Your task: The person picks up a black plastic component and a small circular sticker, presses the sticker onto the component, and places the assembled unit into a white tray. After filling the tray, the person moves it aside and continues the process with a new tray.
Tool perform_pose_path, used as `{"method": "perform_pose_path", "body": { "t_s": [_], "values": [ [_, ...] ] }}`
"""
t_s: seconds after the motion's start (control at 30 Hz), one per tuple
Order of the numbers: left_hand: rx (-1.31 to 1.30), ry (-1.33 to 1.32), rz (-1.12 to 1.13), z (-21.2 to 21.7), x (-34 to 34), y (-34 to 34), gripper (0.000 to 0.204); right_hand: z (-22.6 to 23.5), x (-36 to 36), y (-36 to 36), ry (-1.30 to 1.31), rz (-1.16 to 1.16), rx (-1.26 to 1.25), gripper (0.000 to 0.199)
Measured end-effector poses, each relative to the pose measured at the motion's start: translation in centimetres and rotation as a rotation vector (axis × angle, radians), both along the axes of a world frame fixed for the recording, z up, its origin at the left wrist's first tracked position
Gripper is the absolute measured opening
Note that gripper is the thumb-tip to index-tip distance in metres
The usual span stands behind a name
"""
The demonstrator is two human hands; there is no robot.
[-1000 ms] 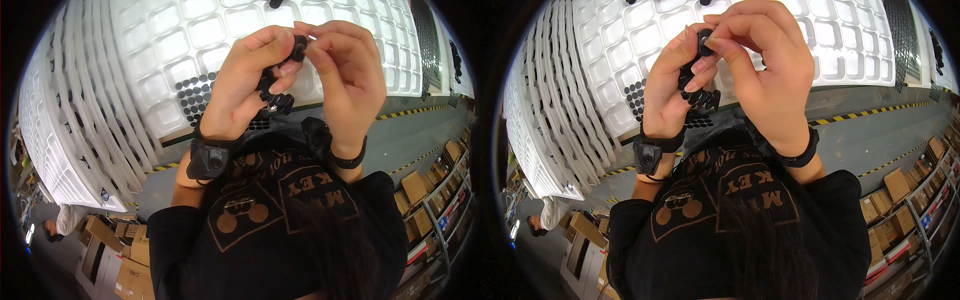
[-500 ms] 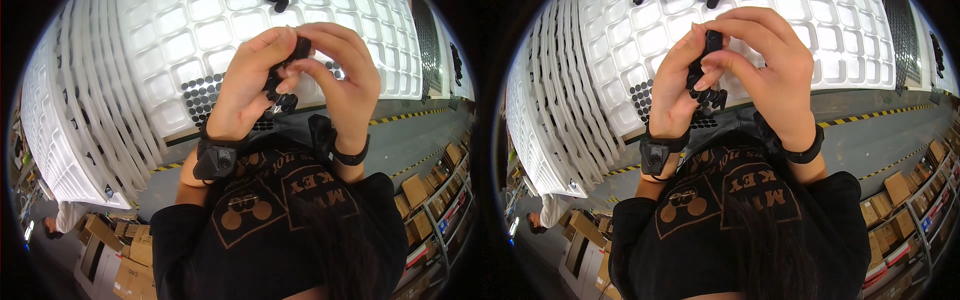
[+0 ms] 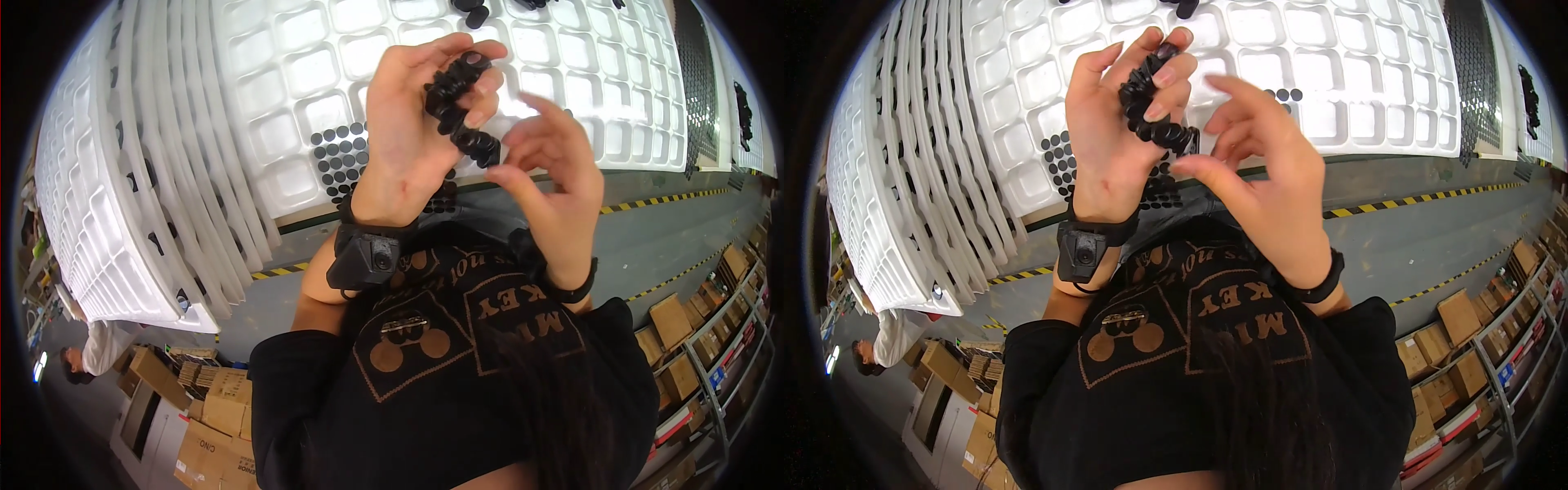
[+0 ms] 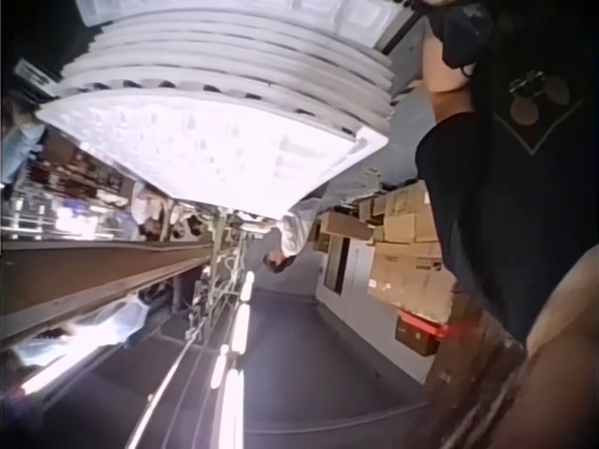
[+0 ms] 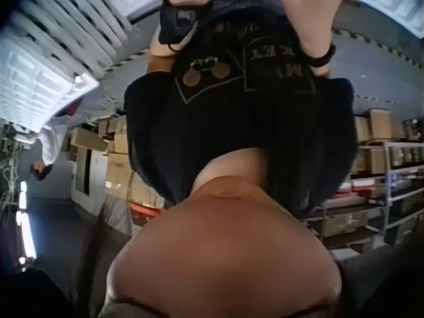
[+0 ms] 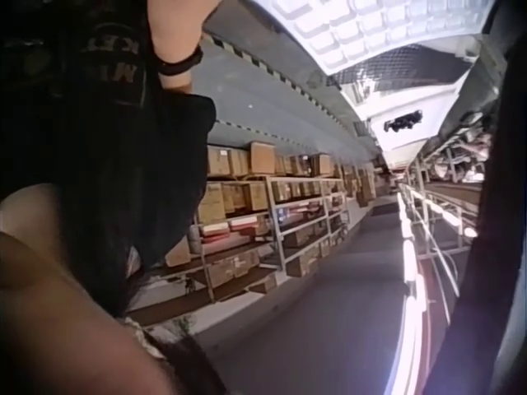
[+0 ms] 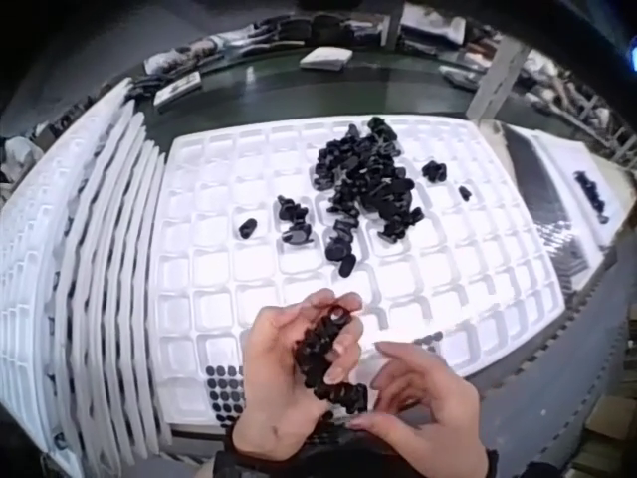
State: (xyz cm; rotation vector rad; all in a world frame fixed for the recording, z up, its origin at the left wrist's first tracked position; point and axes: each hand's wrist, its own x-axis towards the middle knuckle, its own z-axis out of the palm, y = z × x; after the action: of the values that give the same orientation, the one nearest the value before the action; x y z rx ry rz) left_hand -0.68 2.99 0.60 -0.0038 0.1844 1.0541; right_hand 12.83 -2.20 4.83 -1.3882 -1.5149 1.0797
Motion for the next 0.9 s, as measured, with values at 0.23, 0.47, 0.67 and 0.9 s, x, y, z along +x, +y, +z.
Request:
{"method": "perform_pose_path", "body": {
  "t_s": [0.23, 0.47, 0.67, 0.9],
  "values": [
    [-0.005, 0.236, 0.067, 2.3, 1.1, -0.3, 0.041, -1.8, -1.2, 0.4, 0.052, -0.050, 0.091, 0.028],
    [0.037, 0.328, -0.102, 2.2, 1.4, -0.3, 0.044, -1.5, -0.9, 1.1, 0.123, -0.143, 0.140, 0.027],
    [-0.141, -0.077, -0.069, 1.2, 0.9, -0.1, 0.041, -1.0, 1.7, 1.5, -0.027, -0.224, 0.327, 0.024],
    [-0.076, -0.101, -0.145, 1.0, 0.3, 0.3, 0.041, -1.2, 3.9, 2.0, -0.364, -0.161, 0.144, 0.009]
  ]
}}
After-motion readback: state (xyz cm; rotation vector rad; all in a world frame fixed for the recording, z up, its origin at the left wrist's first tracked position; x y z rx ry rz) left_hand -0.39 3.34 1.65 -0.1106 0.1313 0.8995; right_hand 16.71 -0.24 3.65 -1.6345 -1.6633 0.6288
